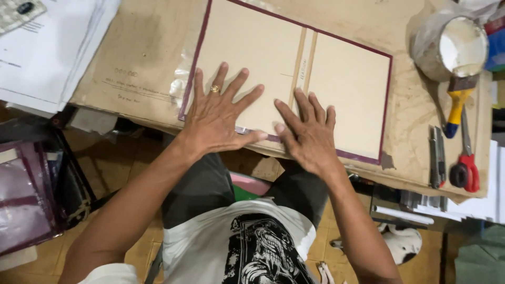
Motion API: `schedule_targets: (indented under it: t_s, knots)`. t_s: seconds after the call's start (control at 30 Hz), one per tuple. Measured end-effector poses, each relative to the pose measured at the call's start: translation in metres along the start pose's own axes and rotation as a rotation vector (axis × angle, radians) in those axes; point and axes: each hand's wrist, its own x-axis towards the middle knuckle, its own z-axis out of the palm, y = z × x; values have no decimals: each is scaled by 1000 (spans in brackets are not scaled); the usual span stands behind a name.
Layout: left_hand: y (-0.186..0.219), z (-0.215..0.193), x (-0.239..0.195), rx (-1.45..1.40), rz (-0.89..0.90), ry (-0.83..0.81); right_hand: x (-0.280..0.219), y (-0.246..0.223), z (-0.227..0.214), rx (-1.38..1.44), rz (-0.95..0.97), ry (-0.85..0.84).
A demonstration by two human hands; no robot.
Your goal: Applying a protective plastic cover to a folder by gluing the edges and smoothing the film.
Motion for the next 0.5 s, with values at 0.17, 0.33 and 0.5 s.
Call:
schedule_targets:
  t_s: [0.17, 0.33, 0.5]
  knots:
    - [6, 2, 3, 27, -38, -33, -19, 20, -12, 143, 17, 91]
    - [28, 28, 15, -64, -146, -90, -32, 22, 2, 16, 96, 123]
    - [29, 64, 28, 102, -221, 88, -35, 24, 3, -9, 51, 94]
